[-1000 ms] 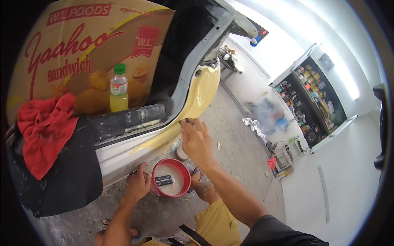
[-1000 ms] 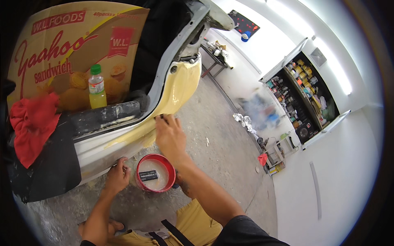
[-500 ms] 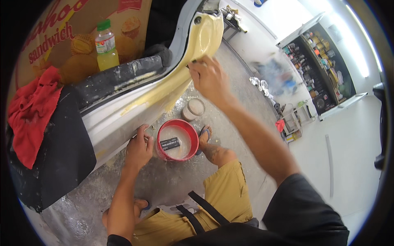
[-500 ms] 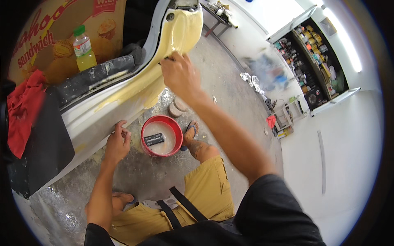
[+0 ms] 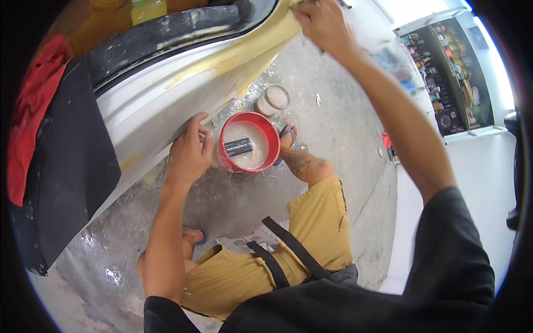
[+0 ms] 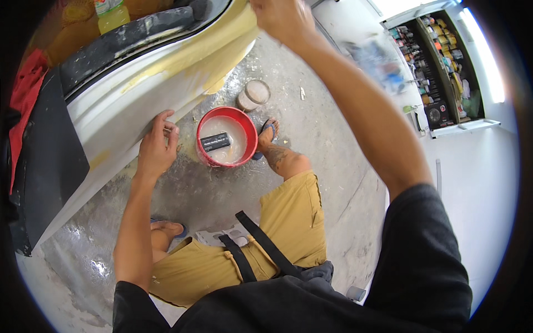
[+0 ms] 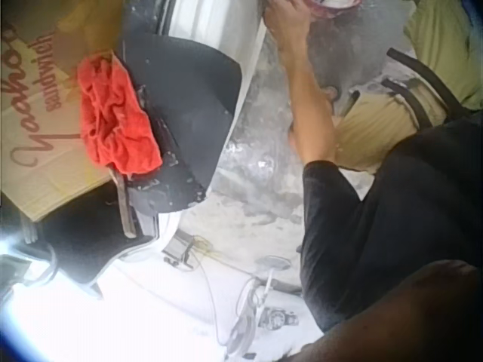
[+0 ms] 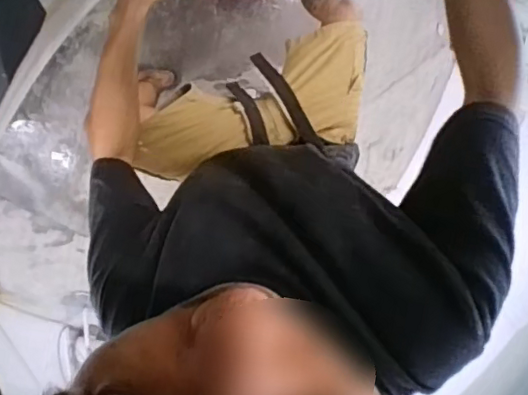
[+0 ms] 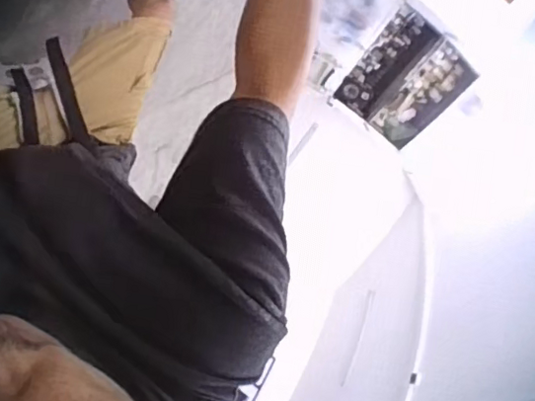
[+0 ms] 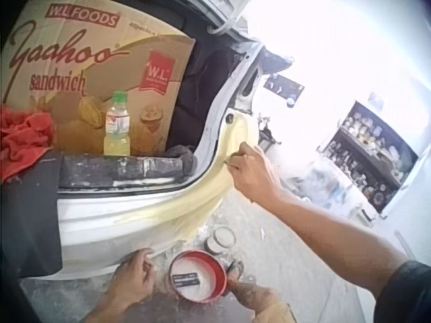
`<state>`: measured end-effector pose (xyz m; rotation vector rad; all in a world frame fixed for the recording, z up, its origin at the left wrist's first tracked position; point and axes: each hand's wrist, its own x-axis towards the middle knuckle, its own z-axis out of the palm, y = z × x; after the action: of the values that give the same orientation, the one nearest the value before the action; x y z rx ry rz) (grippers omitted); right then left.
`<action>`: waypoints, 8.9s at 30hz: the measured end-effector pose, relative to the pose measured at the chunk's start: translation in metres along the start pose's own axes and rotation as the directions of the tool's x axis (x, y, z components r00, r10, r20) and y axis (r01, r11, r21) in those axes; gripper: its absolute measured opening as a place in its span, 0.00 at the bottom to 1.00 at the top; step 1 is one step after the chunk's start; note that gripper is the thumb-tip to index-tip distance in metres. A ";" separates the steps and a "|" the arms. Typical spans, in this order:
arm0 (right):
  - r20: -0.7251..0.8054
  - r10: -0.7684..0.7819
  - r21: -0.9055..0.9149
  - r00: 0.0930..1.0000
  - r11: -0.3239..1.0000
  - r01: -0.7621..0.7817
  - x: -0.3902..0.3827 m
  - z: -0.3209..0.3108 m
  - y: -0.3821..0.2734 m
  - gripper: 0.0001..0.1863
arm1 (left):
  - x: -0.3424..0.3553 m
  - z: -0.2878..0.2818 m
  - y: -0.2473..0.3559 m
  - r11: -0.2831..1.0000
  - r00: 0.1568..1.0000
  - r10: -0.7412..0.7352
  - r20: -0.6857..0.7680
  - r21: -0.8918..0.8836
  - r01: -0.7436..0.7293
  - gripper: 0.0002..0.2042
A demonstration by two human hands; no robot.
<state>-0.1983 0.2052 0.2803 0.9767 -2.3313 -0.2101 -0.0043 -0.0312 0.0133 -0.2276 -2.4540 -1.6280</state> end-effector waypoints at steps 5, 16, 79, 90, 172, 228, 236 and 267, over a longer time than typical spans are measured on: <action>0.021 -0.116 0.009 0.993 0.993 0.116 0.012 0.003 0.010 0.08 | 0.000 -0.001 0.000 0.999 1.000 0.007 -0.018 0.052 -0.006 0.18; -0.034 0.065 0.052 0.997 0.997 -0.063 0.012 0.008 0.009 0.07 | 0.002 -0.004 -0.004 0.998 0.998 0.016 -0.068 0.061 -0.012 0.15; -0.022 -0.050 -0.188 0.999 0.981 0.045 0.006 -0.011 -0.024 0.11 | -0.004 -0.001 -0.014 0.984 0.971 0.144 -0.192 0.127 -0.121 0.13; -0.043 -0.031 -0.278 0.999 0.960 0.018 0.000 -0.006 -0.025 0.12 | -0.002 -0.006 -0.010 0.983 0.974 0.152 -0.171 0.128 -0.131 0.14; -0.126 0.134 0.172 0.983 0.979 -0.112 -0.068 0.003 0.004 0.20 | 0.011 0.074 0.052 0.841 0.977 0.199 -0.073 0.525 -0.132 0.29; 0.198 -0.027 0.176 0.980 0.984 -0.009 -0.010 -0.005 -0.025 0.11 | 0.003 0.025 -0.017 0.917 0.961 -0.274 0.045 0.312 0.247 0.23; 0.257 -0.090 -0.047 0.962 0.993 0.105 -0.009 -0.004 -0.022 0.12 | 0.002 0.030 -0.021 0.914 0.982 -0.191 -0.006 0.364 0.180 0.22; 0.232 -0.041 -0.097 0.972 0.993 0.065 0.002 -0.007 -0.019 0.12 | 0.006 0.035 -0.028 0.907 0.960 -0.278 -0.038 0.318 0.276 0.20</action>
<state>-0.1839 0.1911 0.2801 1.0101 -2.4739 -0.4848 -0.0189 -0.0095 -0.0233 0.1713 -2.8116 -1.2843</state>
